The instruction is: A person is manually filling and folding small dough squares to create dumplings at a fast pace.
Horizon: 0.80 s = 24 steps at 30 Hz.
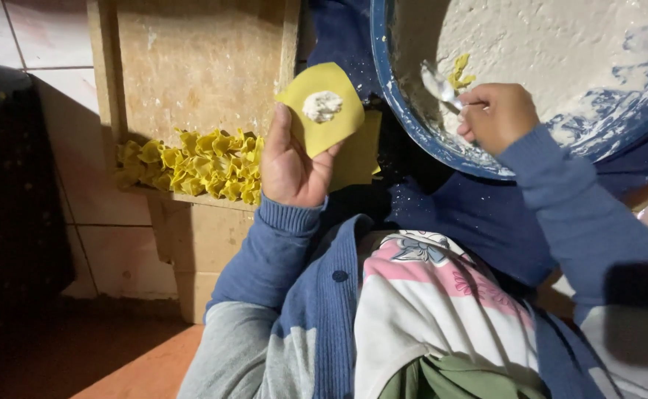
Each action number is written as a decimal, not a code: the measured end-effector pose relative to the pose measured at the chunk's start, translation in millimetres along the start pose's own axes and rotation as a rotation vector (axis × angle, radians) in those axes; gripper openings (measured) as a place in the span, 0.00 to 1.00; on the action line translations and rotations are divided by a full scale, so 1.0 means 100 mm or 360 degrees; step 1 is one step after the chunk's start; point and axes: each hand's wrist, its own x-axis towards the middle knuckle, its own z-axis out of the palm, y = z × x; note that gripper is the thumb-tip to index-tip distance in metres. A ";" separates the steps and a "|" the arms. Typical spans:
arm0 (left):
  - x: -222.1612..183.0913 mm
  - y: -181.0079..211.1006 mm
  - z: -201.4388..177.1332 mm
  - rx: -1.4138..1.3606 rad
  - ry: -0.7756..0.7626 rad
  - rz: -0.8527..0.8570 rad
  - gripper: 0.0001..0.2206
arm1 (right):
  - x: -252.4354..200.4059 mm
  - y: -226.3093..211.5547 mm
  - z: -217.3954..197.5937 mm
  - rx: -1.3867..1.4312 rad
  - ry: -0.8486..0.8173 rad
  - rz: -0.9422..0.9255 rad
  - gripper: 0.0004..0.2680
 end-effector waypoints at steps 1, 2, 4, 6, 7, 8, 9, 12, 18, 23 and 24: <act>0.01 -0.02 0.00 0.0000 -0.0004 0.0004 0.19 | 0.06 -0.04 0.02 0.0000 0.0001 -0.0006 0.08; 0.01 -0.04 0.00 0.0012 0.0015 -0.0005 0.19 | 0.11 -0.06 0.05 0.0021 -0.0099 0.0071 0.08; 0.01 -0.07 0.00 0.0023 0.0034 -0.0009 0.19 | 0.18 -0.11 0.09 0.0041 -0.0202 0.0144 0.09; -0.01 -0.07 0.01 0.0039 0.0092 -0.0013 0.19 | 0.22 -0.16 0.13 0.0205 -0.0261 0.0296 0.07; -0.01 -0.06 0.00 0.0039 0.0097 -0.0011 0.19 | 0.22 -0.13 0.15 0.0205 -0.0266 0.0296 0.07; 0.00 -0.06 -0.01 0.0049 0.0103 -0.0022 0.19 | 0.23 -0.10 0.17 0.0353 -0.0249 0.0291 0.07; 0.01 -0.06 -0.02 0.0060 0.0110 -0.0033 0.19 | 0.24 -0.06 0.18 0.0501 -0.0232 0.0285 0.07; 0.02 -0.09 0.01 0.0084 0.0104 -0.0049 0.19 | 0.07 -0.26 0.08 0.0819 -0.0267 0.0299 0.10; 0.09 -0.17 -0.08 0.0105 0.0100 -0.0047 0.20 | -0.35 -0.74 -0.13 0.0931 -0.0294 0.0220 0.10; 0.08 -0.20 -0.04 0.0158 0.0077 -0.0074 0.24 | -0.54 -0.76 -0.17 0.0643 -0.0201 -0.0051 0.10; 0.07 -0.20 -0.02 0.0158 0.0047 -0.0107 0.26 | -0.61 -0.83 -0.19 0.0326 -0.0069 -0.0195 0.10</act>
